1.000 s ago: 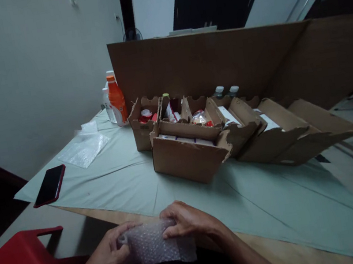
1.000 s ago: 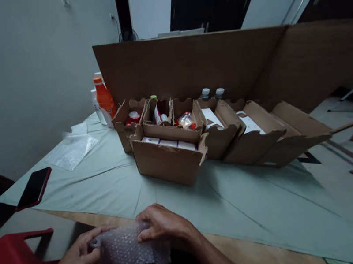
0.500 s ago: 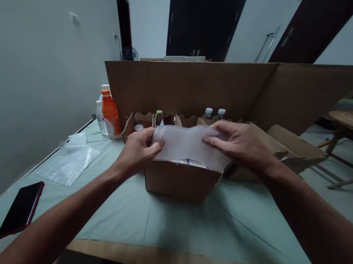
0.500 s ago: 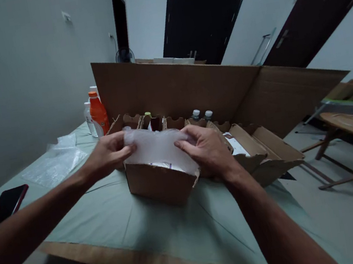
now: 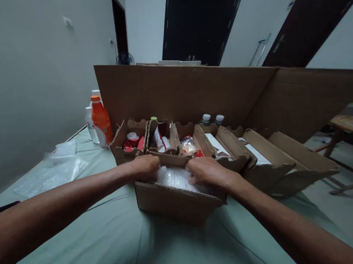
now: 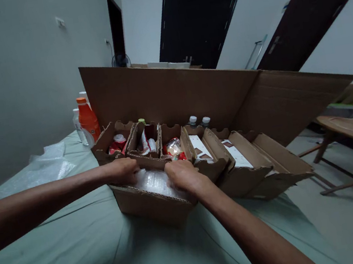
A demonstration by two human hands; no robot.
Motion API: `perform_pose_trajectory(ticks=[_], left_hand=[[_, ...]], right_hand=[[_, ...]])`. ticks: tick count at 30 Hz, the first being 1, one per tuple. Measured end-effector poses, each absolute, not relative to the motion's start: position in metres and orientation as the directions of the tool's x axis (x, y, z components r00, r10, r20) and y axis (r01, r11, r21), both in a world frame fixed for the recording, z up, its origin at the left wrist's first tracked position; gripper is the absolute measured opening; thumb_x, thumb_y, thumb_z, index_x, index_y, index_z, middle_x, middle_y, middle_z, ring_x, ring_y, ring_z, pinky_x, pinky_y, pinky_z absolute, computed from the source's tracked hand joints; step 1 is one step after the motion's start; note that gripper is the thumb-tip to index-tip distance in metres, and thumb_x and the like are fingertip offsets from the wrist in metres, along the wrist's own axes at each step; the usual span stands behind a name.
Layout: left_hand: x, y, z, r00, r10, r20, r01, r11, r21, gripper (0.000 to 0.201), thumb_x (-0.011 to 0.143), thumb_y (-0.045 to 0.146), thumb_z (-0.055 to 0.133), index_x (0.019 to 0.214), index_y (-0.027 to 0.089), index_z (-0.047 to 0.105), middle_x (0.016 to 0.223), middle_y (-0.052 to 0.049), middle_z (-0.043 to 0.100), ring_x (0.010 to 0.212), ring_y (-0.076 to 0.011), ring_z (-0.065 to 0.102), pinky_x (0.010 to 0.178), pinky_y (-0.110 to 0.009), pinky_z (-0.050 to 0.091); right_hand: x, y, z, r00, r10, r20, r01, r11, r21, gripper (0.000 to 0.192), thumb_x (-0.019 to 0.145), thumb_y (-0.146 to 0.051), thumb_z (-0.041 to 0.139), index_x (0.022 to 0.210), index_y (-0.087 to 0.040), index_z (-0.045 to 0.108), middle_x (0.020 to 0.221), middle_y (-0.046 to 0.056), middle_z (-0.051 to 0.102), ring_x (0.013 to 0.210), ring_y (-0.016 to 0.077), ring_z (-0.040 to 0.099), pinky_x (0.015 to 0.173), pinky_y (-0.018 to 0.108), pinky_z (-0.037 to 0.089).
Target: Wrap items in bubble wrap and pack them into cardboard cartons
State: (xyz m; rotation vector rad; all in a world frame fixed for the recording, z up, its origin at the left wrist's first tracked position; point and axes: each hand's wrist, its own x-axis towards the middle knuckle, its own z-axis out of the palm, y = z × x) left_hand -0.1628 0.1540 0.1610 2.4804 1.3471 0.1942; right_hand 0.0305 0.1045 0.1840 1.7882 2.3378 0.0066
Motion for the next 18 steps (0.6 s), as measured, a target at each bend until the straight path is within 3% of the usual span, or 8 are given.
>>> perform_pose_trajectory(ticks=[3, 7, 9, 12, 14, 16, 18], left_hand=[[-0.168, 0.145, 0.172, 0.525, 0.851, 0.011, 0.827, -0.513, 0.232, 0.016, 0.055, 0.012, 0.071, 0.053, 0.02, 0.057, 0.053, -0.002, 0.057, 0.062, -0.0223, 0.06, 0.06, -0.029, 0.043], [-0.18, 0.127, 0.189, 0.502, 0.854, 0.139, 0.846, -0.518, 0.127, 0.008, 0.072, 0.026, 0.069, 0.074, 0.019, 0.067, 0.065, -0.005, 0.062, 0.068, -0.0241, 0.061, 0.063, -0.03, 0.039], [-0.179, 0.126, 0.192, 0.569, 0.811, 0.139, 0.791, -0.586, 0.179, 0.015, 0.083, 0.032, 0.059, 0.077, 0.02, 0.067, 0.066, -0.003, 0.061, 0.065, -0.0201, 0.058, 0.061, -0.028, 0.036], [-0.171, 0.137, 0.189, 0.655, 0.752, -0.074, 0.712, -0.581, 0.395, 0.031, 0.089, 0.036, 0.05, 0.066, 0.018, 0.061, 0.061, -0.002, 0.058, 0.056, -0.015, 0.051, 0.056, -0.026, 0.033], [-0.17, 0.144, 0.188, 0.659, 0.73, -0.179, 0.709, -0.524, 0.471, 0.041, 0.093, 0.042, 0.042, 0.064, 0.017, 0.057, 0.06, -0.002, 0.057, 0.054, -0.0137, 0.049, 0.053, -0.024, 0.033], [-0.176, 0.139, 0.19, 0.673, 0.727, -0.135, 0.68, -0.537, 0.499, 0.048, 0.097, 0.047, 0.035, 0.066, 0.017, 0.057, 0.061, -0.001, 0.057, 0.054, -0.0131, 0.049, 0.052, -0.023, 0.034], [-0.193, 0.122, 0.19, 0.652, 0.757, 0.044, 0.639, -0.58, 0.506, 0.048, 0.098, 0.049, 0.035, 0.072, 0.017, 0.06, 0.064, 0.0, 0.057, 0.057, -0.0132, 0.049, 0.054, -0.023, 0.035]], right_hand=[[0.034, 0.088, 0.196, -0.216, 0.97, -0.108, 0.952, 0.234, 0.196, 0.012, 0.079, -0.022, 0.075, 0.087, -0.013, 0.075, 0.088, 0.019, 0.075, 0.085, 0.0309, 0.071, 0.067, 0.032, 0.043], [0.051, 0.061, 0.216, -0.213, 0.966, 0.147, 0.956, 0.174, 0.236, 0.014, 0.09, -0.025, 0.063, 0.095, -0.017, 0.073, 0.093, 0.016, 0.073, 0.09, 0.0304, 0.067, 0.07, 0.034, 0.042], [0.057, 0.06, 0.217, -0.276, 0.952, 0.136, 0.958, 0.261, 0.12, 0.016, 0.092, -0.018, 0.057, 0.087, -0.02, 0.072, 0.085, 0.009, 0.073, 0.08, 0.0231, 0.065, 0.065, 0.029, 0.039], [0.059, 0.079, 0.206, -0.443, 0.892, -0.094, 0.893, 0.429, -0.133, 0.025, 0.084, -0.004, 0.055, 0.076, -0.021, 0.072, 0.072, 0.001, 0.07, 0.067, 0.0149, 0.061, 0.06, 0.024, 0.035], [0.058, 0.09, 0.2, -0.492, 0.853, -0.174, 0.865, 0.458, -0.204, 0.027, 0.08, -0.002, 0.054, 0.076, -0.021, 0.073, 0.072, 0.0, 0.071, 0.067, 0.0142, 0.062, 0.06, 0.022, 0.037], [0.064, 0.089, 0.198, -0.516, 0.846, -0.136, 0.841, 0.47, -0.268, 0.027, 0.083, -0.007, 0.052, 0.085, -0.021, 0.075, 0.081, 0.001, 0.074, 0.075, 0.0157, 0.066, 0.065, 0.022, 0.043], [0.078, 0.07, 0.198, -0.486, 0.873, 0.046, 0.808, 0.468, -0.357, 0.027, 0.091, -0.018, 0.049, 0.099, -0.023, 0.074, 0.097, 0.003, 0.076, 0.089, 0.0187, 0.069, 0.077, 0.026, 0.049]])
